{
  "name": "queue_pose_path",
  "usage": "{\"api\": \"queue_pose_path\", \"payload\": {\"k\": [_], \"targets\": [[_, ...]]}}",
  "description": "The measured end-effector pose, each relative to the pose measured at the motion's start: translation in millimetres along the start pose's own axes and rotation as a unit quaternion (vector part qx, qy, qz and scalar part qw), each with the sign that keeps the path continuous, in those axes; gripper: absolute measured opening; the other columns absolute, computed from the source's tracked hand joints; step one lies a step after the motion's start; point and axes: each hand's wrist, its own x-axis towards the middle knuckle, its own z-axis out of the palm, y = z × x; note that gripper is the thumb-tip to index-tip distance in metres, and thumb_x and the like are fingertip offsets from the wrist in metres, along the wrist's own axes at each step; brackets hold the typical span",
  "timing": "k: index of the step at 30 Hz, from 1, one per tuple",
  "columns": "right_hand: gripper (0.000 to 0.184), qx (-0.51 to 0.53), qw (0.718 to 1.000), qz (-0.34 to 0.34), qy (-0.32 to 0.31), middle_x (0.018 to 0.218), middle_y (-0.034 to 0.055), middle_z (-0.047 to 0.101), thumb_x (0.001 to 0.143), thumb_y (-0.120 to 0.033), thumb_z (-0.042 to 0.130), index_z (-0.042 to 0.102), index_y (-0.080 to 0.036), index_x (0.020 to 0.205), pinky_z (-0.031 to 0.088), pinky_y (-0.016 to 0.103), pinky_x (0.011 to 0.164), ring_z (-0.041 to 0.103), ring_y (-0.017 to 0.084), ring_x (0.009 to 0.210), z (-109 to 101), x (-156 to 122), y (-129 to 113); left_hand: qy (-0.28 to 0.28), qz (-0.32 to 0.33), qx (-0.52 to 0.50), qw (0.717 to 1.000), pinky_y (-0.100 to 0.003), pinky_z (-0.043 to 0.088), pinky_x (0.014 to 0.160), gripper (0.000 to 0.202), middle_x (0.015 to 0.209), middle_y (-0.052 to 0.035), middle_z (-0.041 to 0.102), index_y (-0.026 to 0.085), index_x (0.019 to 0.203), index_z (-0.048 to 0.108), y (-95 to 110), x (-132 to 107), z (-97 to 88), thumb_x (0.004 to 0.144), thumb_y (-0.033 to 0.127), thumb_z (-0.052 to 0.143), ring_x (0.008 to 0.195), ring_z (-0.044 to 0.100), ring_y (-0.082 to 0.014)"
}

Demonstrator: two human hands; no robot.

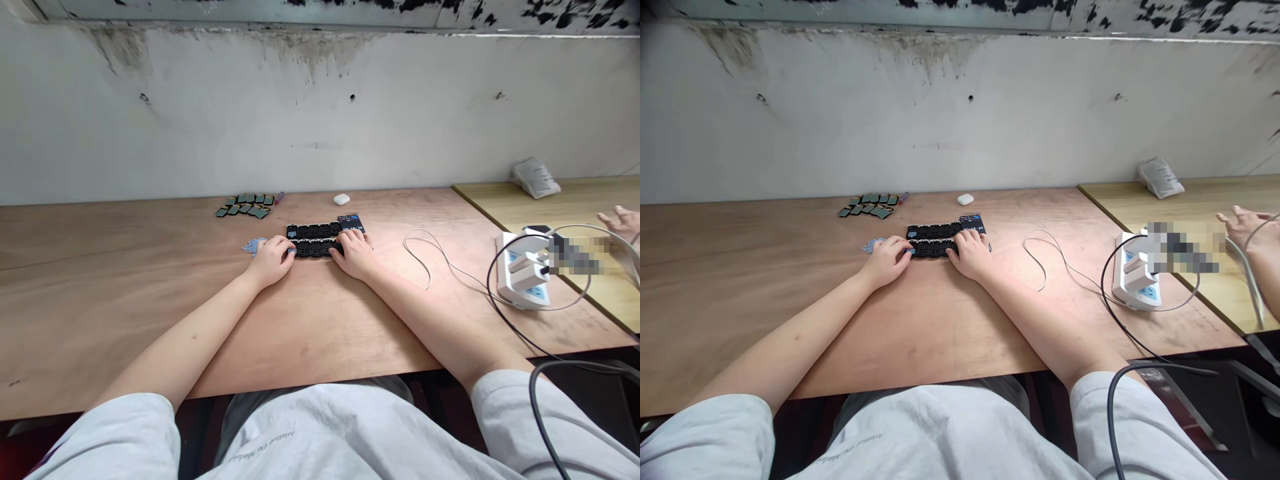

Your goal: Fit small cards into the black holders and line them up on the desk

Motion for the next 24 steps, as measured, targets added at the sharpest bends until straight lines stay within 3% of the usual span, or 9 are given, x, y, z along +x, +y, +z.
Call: {"api": "queue_pose_path", "payload": {"k": [3, 7, 11, 18, 24], "targets": [[0.028, -0.010, 1.000, 0.004, -0.001, 0.138, 0.0187, 0.065, 0.104, -0.047, 0.055, 0.061, -0.022, 0.115, 0.034, 0.067, 0.113, 0.047, 0.040, 0.138, 5, 5, 2, 0.025, -0.045, 0.012, 0.999, -0.046, 0.037, 0.104, 0.025, 0.119, -0.0113, 0.071, 0.021, 0.108, 0.070, -12, 4, -2.6, 0.100, 0.030, 0.048, 0.116, 0.064, -0.0284], [0.040, -0.022, 0.999, -0.006, -0.024, 0.155, 0.0191, 0.054, 0.103, -0.058, 0.054, 0.061, -0.021, 0.119, 0.027, 0.071, 0.119, 0.036, 0.043, 0.151, 10, 11, 3, 0.049, -0.151, 0.062, 0.985, -0.049, 0.037, 0.105, 0.026, 0.123, -0.0138, 0.070, 0.020, 0.109, 0.070, -35, 9, -8.1, 0.093, 0.022, 0.049, 0.120, 0.060, -0.0324], [0.051, -0.015, 0.999, -0.007, -0.051, 0.144, 0.0183, 0.063, 0.102, -0.067, 0.051, 0.061, -0.021, 0.122, 0.022, 0.072, 0.122, 0.036, 0.043, 0.152, 10, 12, 2, 0.036, -0.219, 0.078, 0.972, -0.053, 0.038, 0.104, 0.032, 0.127, -0.0155, 0.068, 0.021, 0.112, 0.071, -53, 12, -11.8, 0.088, 0.022, 0.051, 0.123, 0.057, -0.0367], [0.049, -0.025, 0.999, -0.014, -0.036, 0.128, 0.0176, 0.070, 0.102, -0.066, 0.054, 0.060, -0.022, 0.123, 0.024, 0.072, 0.119, 0.047, 0.042, 0.139, 8, 9, 0, 0.010, -0.233, 0.092, 0.968, -0.059, 0.039, 0.105, 0.033, 0.128, -0.0184, 0.063, 0.023, 0.112, 0.074, -57, 10, -8.2, 0.089, 0.029, 0.052, 0.126, 0.053, -0.0407], [0.038, -0.045, 0.998, -0.021, -0.026, 0.116, 0.0165, 0.072, 0.105, -0.056, 0.054, 0.062, -0.022, 0.119, 0.029, 0.063, 0.116, 0.055, 0.039, 0.124, -5, -1, -10, -0.005, -0.253, 0.111, 0.961, -0.062, 0.039, 0.106, 0.034, 0.131, -0.0204, 0.061, 0.021, 0.115, 0.075, -59, 9, -5.8, 0.091, 0.032, 0.052, 0.128, 0.051, -0.0432]]}}
